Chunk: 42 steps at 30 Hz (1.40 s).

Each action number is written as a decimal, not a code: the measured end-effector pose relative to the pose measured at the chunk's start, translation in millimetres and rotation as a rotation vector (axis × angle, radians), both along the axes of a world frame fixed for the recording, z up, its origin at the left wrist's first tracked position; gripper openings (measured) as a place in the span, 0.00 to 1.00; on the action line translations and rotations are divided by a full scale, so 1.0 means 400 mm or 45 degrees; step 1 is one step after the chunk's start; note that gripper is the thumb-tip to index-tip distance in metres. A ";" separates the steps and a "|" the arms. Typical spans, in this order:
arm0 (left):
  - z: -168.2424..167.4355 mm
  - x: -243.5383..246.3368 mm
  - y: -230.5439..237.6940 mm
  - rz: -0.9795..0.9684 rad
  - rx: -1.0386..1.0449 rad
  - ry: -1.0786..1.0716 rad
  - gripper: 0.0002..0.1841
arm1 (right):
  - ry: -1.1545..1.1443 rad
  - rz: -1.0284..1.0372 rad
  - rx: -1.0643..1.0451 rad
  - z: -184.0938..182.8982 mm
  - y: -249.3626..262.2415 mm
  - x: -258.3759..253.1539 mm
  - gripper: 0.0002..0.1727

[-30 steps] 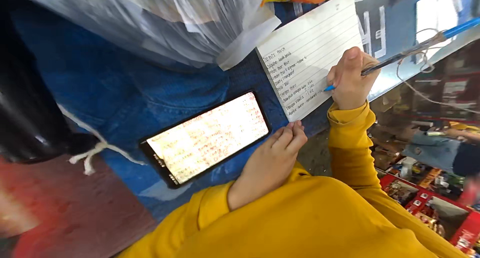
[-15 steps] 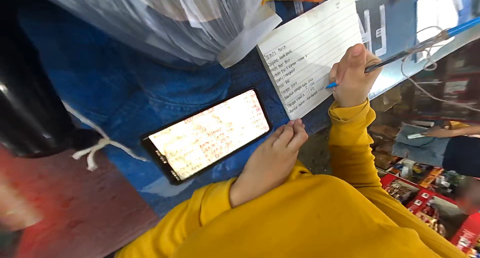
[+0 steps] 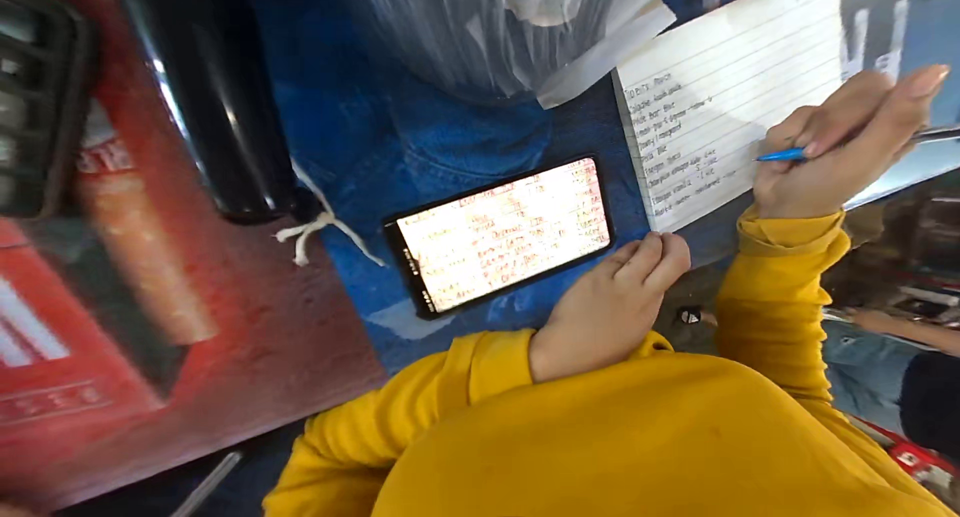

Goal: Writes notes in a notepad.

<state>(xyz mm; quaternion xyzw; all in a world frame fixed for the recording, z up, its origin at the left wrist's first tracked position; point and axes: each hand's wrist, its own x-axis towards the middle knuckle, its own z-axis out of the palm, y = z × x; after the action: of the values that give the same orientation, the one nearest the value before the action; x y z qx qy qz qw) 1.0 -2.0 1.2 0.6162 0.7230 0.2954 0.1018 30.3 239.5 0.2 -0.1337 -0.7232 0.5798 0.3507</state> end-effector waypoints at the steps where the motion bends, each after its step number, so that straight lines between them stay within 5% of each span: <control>1: 0.000 0.001 0.001 0.010 -0.005 -0.021 0.19 | 0.006 -0.006 -0.002 0.002 -0.001 -0.002 0.31; 17: 0.005 -0.005 0.003 -0.102 -0.007 0.241 0.16 | -0.130 0.013 0.050 0.000 0.004 0.001 0.31; 27: 0.011 -0.007 0.006 -0.059 -0.069 -0.141 0.21 | -0.180 -0.004 0.026 0.008 -0.008 0.002 0.36; 30: 0.002 -0.001 0.003 -0.021 0.009 -0.264 0.23 | -0.312 -0.061 0.237 0.020 -0.031 -0.008 0.24; 33: -0.003 0.005 0.004 0.049 0.038 -0.272 0.24 | -0.222 0.229 0.385 0.025 -0.062 -0.006 0.07; 36: -0.007 0.006 0.001 0.046 0.005 -0.159 0.24 | -0.202 0.468 0.239 0.020 -0.124 -0.011 0.17; 39: -0.006 0.010 0.001 0.060 -0.027 -0.150 0.23 | -0.231 0.332 0.109 0.011 -0.169 -0.013 0.28; 42: -0.009 0.010 0.000 0.066 0.005 -0.173 0.21 | -0.254 0.161 0.110 0.011 -0.195 -0.015 0.26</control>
<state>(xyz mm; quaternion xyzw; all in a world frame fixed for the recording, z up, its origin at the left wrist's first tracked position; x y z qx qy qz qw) 5.1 -1.8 -2.6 0.5759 0.7296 0.3404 0.1418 24.4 161.5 4.6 -0.1295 -0.7858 0.5528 0.2453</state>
